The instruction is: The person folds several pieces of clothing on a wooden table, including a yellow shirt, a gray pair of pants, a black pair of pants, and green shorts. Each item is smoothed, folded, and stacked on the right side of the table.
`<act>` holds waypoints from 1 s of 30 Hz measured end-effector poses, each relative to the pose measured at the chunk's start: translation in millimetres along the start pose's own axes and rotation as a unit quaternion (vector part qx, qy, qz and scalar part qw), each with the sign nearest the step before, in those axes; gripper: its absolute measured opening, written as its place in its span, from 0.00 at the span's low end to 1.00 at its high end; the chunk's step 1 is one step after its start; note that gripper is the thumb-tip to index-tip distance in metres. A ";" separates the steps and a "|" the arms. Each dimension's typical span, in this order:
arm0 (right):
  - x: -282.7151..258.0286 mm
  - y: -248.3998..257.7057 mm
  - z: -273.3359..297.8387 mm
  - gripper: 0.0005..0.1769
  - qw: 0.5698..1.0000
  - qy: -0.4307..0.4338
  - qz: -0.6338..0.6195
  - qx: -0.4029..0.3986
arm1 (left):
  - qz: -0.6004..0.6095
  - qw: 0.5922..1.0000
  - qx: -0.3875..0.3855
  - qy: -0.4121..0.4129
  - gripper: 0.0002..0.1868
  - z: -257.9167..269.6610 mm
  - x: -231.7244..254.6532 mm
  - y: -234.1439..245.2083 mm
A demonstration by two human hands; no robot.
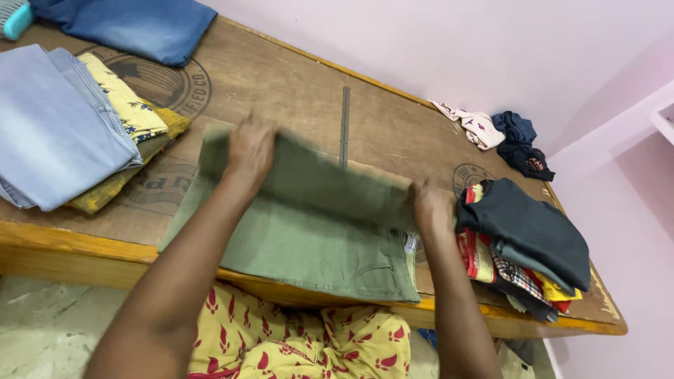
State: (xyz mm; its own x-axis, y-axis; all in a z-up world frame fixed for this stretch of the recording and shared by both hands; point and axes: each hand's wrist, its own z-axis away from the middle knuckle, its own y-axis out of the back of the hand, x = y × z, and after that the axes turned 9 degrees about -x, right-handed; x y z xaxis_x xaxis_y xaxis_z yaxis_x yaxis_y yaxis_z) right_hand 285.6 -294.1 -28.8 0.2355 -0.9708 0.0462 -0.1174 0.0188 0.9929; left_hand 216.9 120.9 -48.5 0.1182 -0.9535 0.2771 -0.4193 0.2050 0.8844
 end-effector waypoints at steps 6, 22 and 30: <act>-40.9 -35.3 -23.6 0.31 0.991 0.000 -0.083 0.107 | -0.204 0.979 -0.007 -0.024 0.47 -5.6 42.3 -36.3; -101.4 -106.0 -0.9 0.37 0.988 0.013 -0.094 -0.125 | -0.050 0.957 -0.285 -0.034 0.40 86.8 74.9 -107.5; -101.8 -106.2 -1.5 0.33 0.992 -0.017 -0.100 -0.077 | -0.143 0.936 -0.318 0.049 0.38 39.7 38.2 -116.5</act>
State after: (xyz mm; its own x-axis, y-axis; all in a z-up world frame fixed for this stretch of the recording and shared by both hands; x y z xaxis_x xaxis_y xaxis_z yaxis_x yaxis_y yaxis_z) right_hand 275.6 -196.8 -138.8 0.2058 -0.9662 -0.1553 0.0782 -0.1419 0.9868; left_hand 234.5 51.9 -155.9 0.2384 -0.9712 0.0000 0.2585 0.0634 0.9639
